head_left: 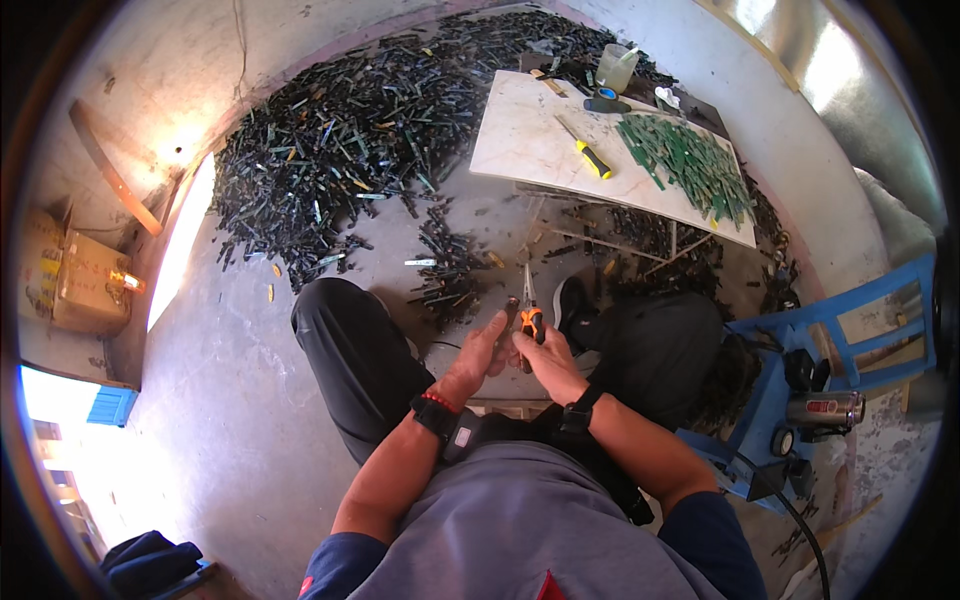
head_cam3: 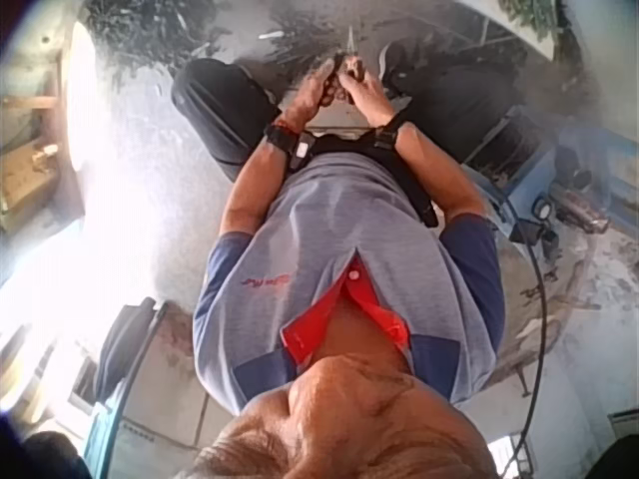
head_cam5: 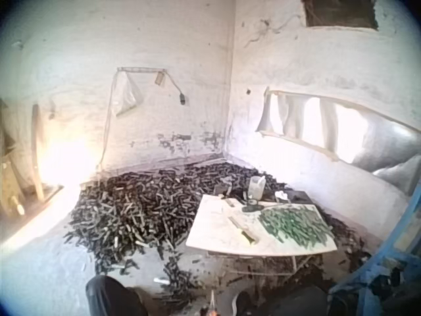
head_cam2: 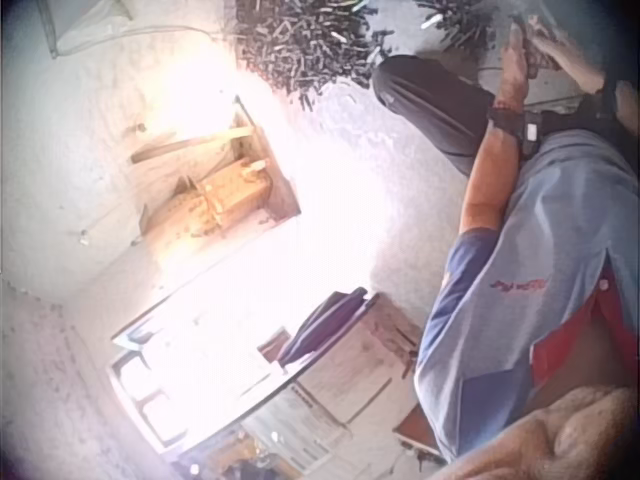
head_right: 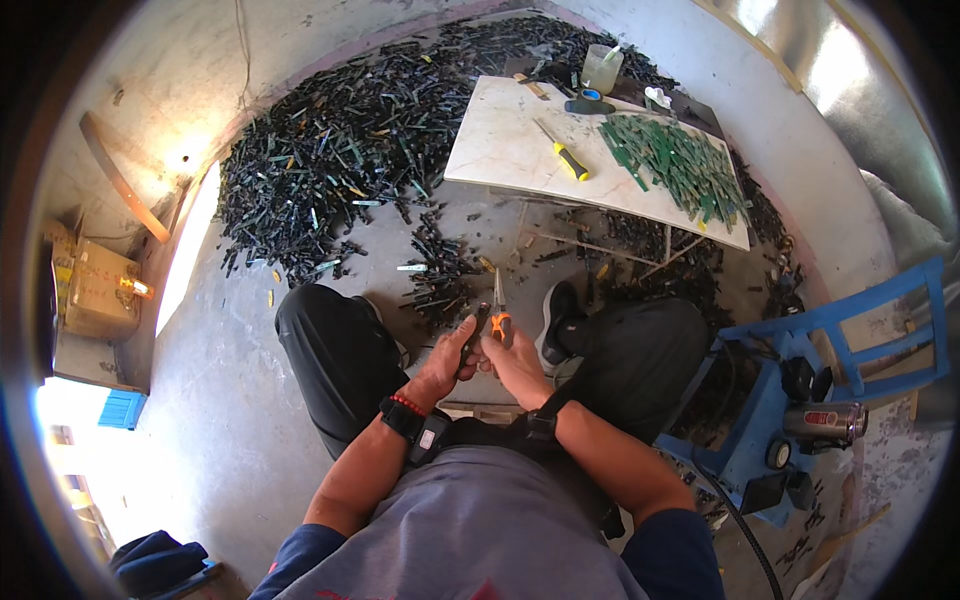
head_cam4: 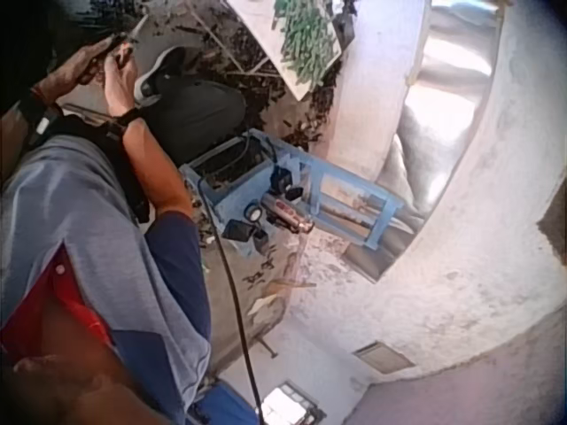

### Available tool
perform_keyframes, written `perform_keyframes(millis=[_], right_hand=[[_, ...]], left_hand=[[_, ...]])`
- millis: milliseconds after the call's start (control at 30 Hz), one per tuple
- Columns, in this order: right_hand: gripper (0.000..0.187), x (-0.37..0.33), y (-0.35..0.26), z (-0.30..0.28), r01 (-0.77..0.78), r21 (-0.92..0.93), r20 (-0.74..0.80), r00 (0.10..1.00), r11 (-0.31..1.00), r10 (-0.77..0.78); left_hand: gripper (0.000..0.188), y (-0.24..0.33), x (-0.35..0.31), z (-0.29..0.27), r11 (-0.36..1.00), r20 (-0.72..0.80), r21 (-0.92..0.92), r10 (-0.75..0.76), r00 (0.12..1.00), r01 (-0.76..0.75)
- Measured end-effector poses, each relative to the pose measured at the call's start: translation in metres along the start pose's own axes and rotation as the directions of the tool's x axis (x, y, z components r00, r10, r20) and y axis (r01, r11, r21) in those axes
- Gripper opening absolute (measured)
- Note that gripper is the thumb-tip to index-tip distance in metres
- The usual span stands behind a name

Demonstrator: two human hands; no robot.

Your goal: The person sits on the floor and uses pliers to strip components from small electronic parts. They hold the parts in one hand and use the pliers in the other to pull off pieces, dropping the debris onto the floor. A pile of green circuit boards is visible on a nearby table.

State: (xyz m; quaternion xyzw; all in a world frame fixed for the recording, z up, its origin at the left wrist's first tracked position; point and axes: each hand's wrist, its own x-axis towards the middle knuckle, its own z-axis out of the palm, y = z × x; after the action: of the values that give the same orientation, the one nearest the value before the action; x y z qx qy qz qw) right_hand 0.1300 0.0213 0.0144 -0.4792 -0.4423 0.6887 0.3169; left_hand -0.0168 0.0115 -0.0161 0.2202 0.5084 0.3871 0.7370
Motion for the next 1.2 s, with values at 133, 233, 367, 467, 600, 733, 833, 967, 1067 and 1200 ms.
perform_keyframes(millis=[133, 233, 367, 467, 600, 733, 833, 967, 1067, 1200], right_hand=[[0.024, -0.009, -0.020, -0.015, -0.143, 0.041, 0.117, 0.984, 0.989, 0.137], [0.029, -0.017, -0.033, -0.027, -0.292, 0.049, 0.287, 0.920, 0.955, 0.267], [0.030, -0.028, -0.039, -0.030, -0.463, 0.138, 0.476, 0.806, 0.876, 0.351], [0.033, -0.029, -0.036, -0.028, -0.516, 0.176, 0.536, 0.765, 0.839, 0.357], [0.034, -0.025, -0.035, -0.027, -0.537, 0.231, 0.578, 0.747, 0.811, 0.330], [0.035, -0.022, -0.032, -0.027, -0.533, 0.241, 0.581, 0.749, 0.811, 0.320], [0.035, -0.021, -0.030, -0.027, -0.538, 0.212, 0.572, 0.745, 0.816, 0.343], [0.033, -0.024, -0.033, -0.025, -0.538, 0.181, 0.555, 0.747, 0.823, 0.366], [0.033, -0.024, -0.034, -0.026, -0.529, 0.165, 0.541, 0.754, 0.832, 0.372], [0.035, -0.024, -0.029, -0.028, -0.533, 0.187, 0.560, 0.748, 0.826, 0.356]], left_hand=[[0.049, 0.003, 0.000, -0.002, 0.997, -0.138, -0.083, -0.002, 0.990, -0.009], [0.049, 0.000, 0.002, -0.007, 0.994, -0.134, -0.103, 0.022, 0.991, -0.036], [0.050, -0.002, 0.005, -0.007, 0.994, -0.142, -0.094, 0.048, 0.989, -0.062], [0.050, -0.001, 0.006, -0.007, 0.993, -0.141, -0.083, 0.069, 0.988, -0.081], [0.052, 0.000, 0.004, -0.007, 0.990, -0.121, -0.048, 0.125, 0.985, -0.131], [0.053, 0.004, 0.001, -0.004, 0.990, -0.122, 0.019, 0.143, 0.982, -0.142], [0.052, 0.003, 0.001, -0.006, 0.986, -0.113, 0.044, 0.162, 0.980, -0.158], [0.051, 0.002, 0.002, -0.005, 0.986, -0.141, 0.046, 0.166, 0.976, -0.161], [0.048, 0.003, 0.001, -0.002, 0.985, -0.163, 0.036, 0.174, 0.971, -0.170], [0.048, -0.001, 0.003, -0.006, 0.974, -0.135, 0.111, 0.210, 0.968, -0.196]])
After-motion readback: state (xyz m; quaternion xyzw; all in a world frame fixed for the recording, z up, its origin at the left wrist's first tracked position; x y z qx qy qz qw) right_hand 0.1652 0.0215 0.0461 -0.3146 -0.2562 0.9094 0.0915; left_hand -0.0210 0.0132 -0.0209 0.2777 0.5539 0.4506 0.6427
